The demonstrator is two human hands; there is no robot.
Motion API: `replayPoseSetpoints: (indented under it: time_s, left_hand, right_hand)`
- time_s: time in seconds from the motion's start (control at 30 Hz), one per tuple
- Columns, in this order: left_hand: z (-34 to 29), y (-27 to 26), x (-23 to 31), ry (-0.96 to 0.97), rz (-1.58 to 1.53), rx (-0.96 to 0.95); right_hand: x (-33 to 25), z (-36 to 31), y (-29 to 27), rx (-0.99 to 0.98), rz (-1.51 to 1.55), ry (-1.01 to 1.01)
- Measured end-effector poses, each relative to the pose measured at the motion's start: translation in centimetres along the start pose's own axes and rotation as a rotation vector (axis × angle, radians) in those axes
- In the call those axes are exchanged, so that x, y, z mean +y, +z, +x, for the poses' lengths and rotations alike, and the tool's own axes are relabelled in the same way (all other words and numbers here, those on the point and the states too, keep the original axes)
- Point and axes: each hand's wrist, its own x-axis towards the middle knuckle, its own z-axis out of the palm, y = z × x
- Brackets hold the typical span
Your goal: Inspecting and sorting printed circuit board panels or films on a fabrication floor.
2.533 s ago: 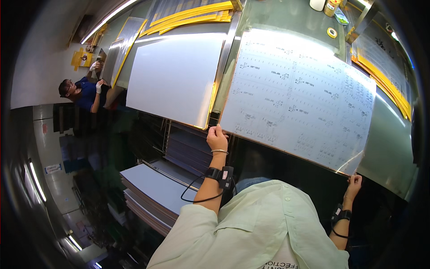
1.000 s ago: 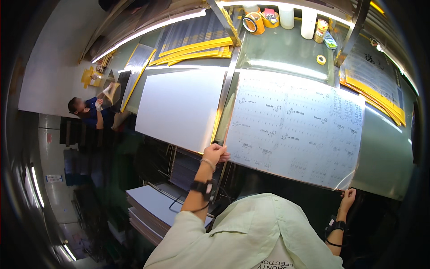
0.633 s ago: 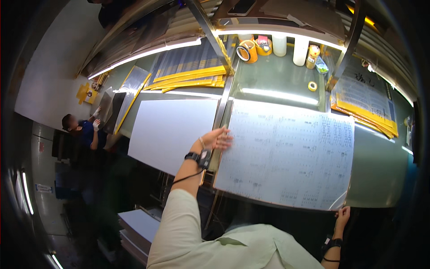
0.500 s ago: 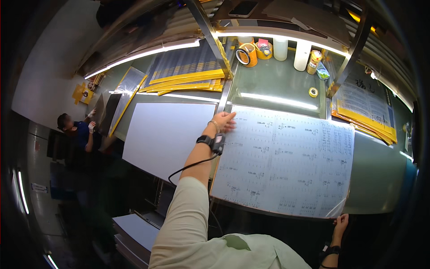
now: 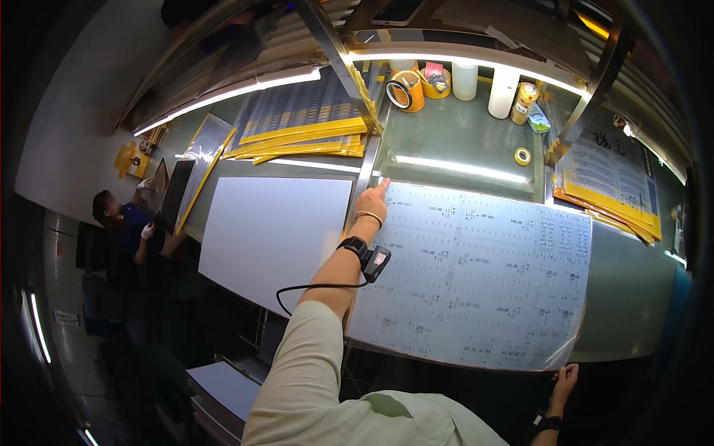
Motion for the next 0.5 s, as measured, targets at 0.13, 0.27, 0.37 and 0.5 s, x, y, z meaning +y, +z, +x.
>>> replayPoseSetpoints:
  time_s: [0.13,0.27,0.37,0.5]
  left_hand:
    - [-0.5,-0.2,1.1,0.000,0.133,-0.023]
    - [-0.2,0.0,1.6,0.078,0.285,-0.003]
    - [0.2,1.4,2.5,0.219,0.421,0.069]
    - [-0.5,0.7,2.0,0.249,0.414,0.150]
  right_hand:
    - [0.1,-0.3,-0.2,-0.001,0.013,0.019]
    - [0.0,-0.6,-0.7,-0.009,0.020,0.029]
    - [0.7,-0.7,-1.6,0.047,0.084,0.035]
    - [-1.1,-0.5,-1.0,0.017,-0.092,-0.022]
